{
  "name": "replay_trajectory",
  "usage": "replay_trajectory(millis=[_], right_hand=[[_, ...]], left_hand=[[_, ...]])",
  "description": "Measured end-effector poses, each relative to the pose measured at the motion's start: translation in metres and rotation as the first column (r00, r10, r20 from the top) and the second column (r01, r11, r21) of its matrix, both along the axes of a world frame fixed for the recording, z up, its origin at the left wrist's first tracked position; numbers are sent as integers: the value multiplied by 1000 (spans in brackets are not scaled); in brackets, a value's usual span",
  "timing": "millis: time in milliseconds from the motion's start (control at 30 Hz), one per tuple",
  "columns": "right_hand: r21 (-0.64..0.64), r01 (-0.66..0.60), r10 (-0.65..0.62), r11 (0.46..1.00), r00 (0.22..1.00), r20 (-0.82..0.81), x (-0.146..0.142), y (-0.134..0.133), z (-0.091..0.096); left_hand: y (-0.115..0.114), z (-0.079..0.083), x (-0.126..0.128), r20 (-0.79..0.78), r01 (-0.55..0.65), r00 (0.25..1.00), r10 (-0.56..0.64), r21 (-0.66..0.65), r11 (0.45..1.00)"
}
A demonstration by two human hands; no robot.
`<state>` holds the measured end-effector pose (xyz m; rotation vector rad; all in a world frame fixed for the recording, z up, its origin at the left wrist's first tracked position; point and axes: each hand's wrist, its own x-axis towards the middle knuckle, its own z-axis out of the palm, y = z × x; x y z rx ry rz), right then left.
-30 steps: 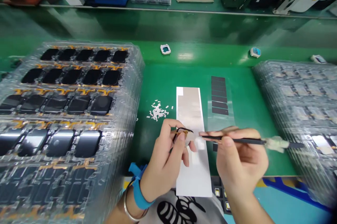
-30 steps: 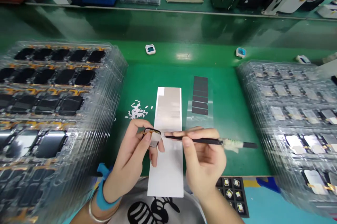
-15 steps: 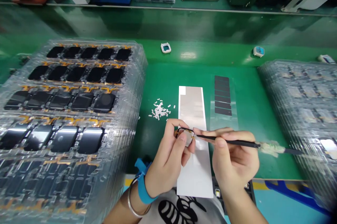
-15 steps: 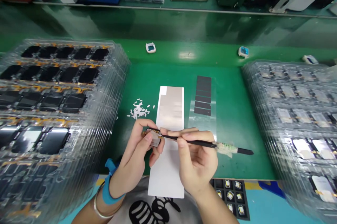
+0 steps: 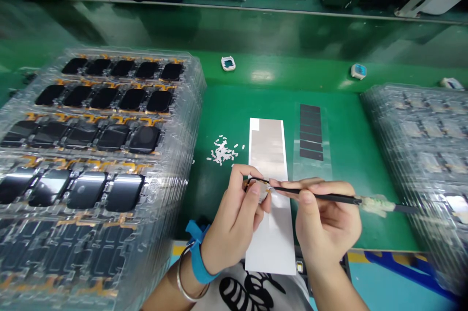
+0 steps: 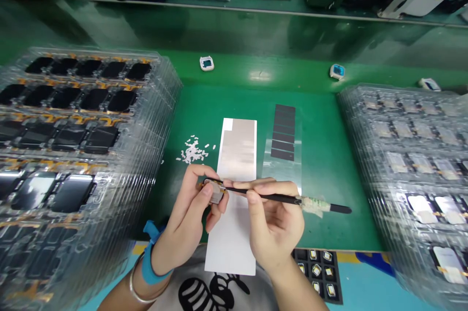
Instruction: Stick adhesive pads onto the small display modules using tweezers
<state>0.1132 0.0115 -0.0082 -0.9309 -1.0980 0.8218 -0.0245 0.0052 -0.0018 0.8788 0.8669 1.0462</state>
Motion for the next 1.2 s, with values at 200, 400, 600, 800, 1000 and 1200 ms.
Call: replay_trajectory(millis=[200,400,600,800,1000,1200], right_hand=[[2,20,-20,1000,1000,16,0,0,0],[-6,7,-7,1000,1000,-2,0,0,1],[-20,-10,10,1000,1000,-11,0,0,1],[-14,11,-10,1000,1000,5,0,0,1],[-3,3,-3,1000,1000,5,-1,1,1],[-10,-11,11,1000,1000,-7,-1,0,1]], left_hand=[[0,1,0,1,3,1000,-3,-20,1000],[0,2,0,-2,-7,1000,7,-25,1000],[0,2,1,-6,-6,1000,6,-31,999],[0,3,0,-18,-4,1000,4,-25,1000],[0,3,0,-12,-6,1000,6,-34,999],[0,2,1,-13,-7,1000,7,-40,999]])
